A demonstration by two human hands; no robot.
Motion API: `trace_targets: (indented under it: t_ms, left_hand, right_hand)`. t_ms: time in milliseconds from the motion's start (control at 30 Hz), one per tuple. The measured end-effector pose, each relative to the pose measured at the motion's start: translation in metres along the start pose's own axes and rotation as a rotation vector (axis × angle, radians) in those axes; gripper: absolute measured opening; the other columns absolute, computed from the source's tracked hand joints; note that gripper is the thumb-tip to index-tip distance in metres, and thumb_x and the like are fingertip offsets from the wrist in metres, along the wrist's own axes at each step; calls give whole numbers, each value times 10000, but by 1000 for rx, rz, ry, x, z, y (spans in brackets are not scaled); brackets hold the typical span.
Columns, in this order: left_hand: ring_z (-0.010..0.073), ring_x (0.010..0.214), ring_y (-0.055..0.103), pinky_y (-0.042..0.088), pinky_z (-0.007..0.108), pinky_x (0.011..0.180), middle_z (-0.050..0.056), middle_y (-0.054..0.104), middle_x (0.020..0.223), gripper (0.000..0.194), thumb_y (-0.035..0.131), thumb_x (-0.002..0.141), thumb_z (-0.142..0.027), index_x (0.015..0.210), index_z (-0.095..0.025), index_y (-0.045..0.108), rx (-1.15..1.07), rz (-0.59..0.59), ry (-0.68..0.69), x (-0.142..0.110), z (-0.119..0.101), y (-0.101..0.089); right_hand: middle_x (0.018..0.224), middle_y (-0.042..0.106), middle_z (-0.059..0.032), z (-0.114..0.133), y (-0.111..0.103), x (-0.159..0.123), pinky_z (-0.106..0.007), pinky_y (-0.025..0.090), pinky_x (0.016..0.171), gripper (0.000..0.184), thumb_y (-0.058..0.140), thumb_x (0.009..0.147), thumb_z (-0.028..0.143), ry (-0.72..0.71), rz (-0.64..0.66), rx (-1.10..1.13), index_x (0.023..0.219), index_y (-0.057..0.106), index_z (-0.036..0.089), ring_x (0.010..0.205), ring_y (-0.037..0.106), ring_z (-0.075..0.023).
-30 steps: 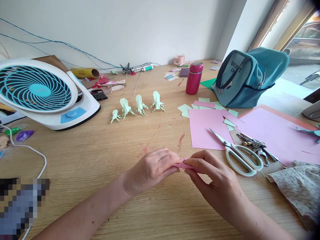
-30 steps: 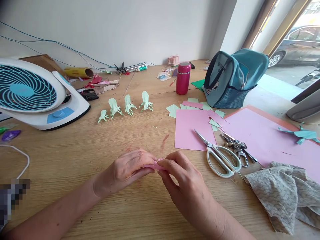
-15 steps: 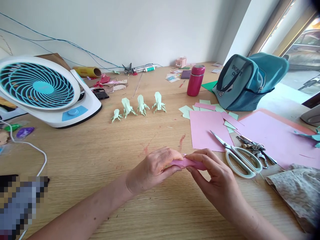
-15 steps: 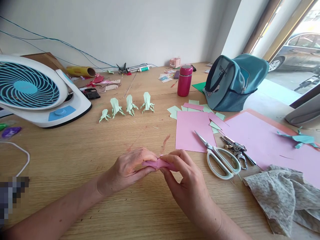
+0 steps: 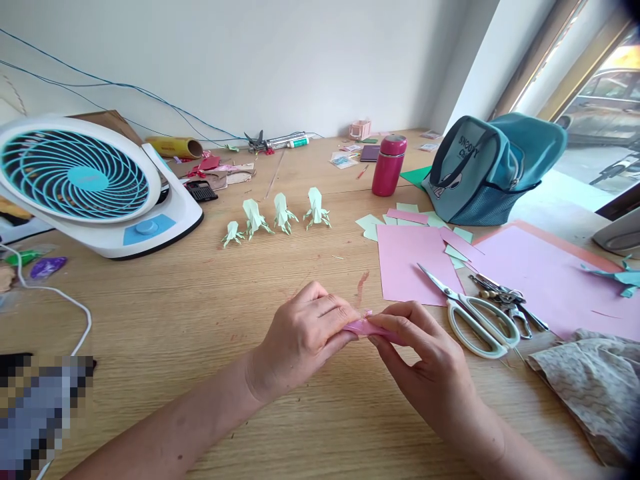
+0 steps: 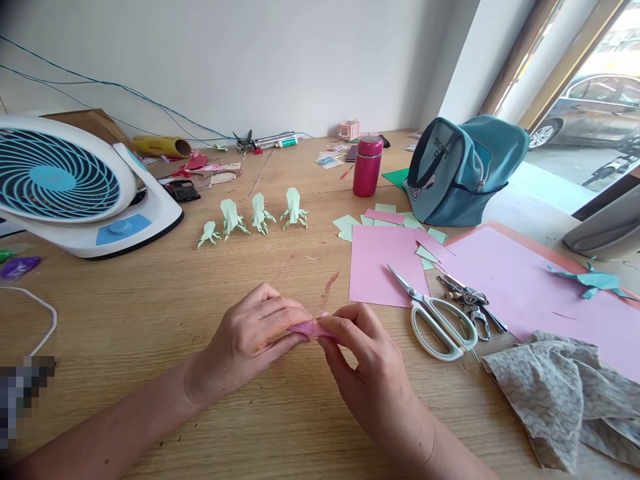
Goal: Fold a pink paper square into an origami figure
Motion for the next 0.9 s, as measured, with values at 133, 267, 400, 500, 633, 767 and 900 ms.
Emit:
trace_targets:
  t_ms: [133,267,400,500,633,767,900]
  left_hand:
    - [136,840,660,530,250,758,28,721,921,127,598,979,-208,1066,-167,681,-76,43,-27,-3,-2,2]
    - [115,888,674,536,209,801,45,703,963,167,595,975,-166,1124,-139,668,-152,33,-34,-5,-3,2]
    - [121,920,677,542,209,828,54,701,982,190,600,969,-151,1148,-131,659,-179,30,-39,-5,-3,2]
    - [118,918,678,544,208,829,52,702,992,205,604,970,-160,1168,-139,649,-189,31,-35,-4,-2,2]
    - [120,932,679,547,218,852,42,714,1011,200,589,977,-150,1173,-162,625,-180,23,-31,-4,-4,1]
    - [124,914,686,547,220,828,24,718,968,100,573,984,-145,1068,-173,619,-160,23,-45,-4,-8,0]
    - [122,904,684,551,220,816,28,712,960,109,559,989,-136,1079,-171,610,-149,40,-27,-5,-9,1]
  right_hand:
    - [956,597,-63,-2,0,-1,-292,545,660,248,566,946,69,-7,-2,-27,1127,659,210,815,618,-160]
    - [959,595,-61,-2,0,-1,-284,543,657,253,566,945,62,-7,0,-52,1131,659,207,806,625,-152]
    - [967,595,-64,0,-1,0,-270,555,674,243,575,946,68,-8,10,-9,1143,657,186,819,635,-140]
    - [954,596,-66,1,-1,1,-279,557,670,231,570,952,77,-11,3,-3,1131,663,189,820,631,-148]
    - [944,608,-69,1,-2,1,-302,556,652,222,564,954,93,-5,-9,-49,1107,676,208,812,635,-169]
    - [956,608,-68,1,-2,1,-294,583,657,220,566,952,104,26,-6,1,1103,682,214,817,645,-165]
    - [957,610,-61,-3,0,1,-294,625,719,198,591,942,141,149,15,144,1089,692,228,848,660,-166]
Point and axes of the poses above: each hand's wrist, its own x-axis towards the middle knuckle, its own y-axis out of the palm, z = x × y, the point moved 3 cm from there along x, towards the middle knuckle
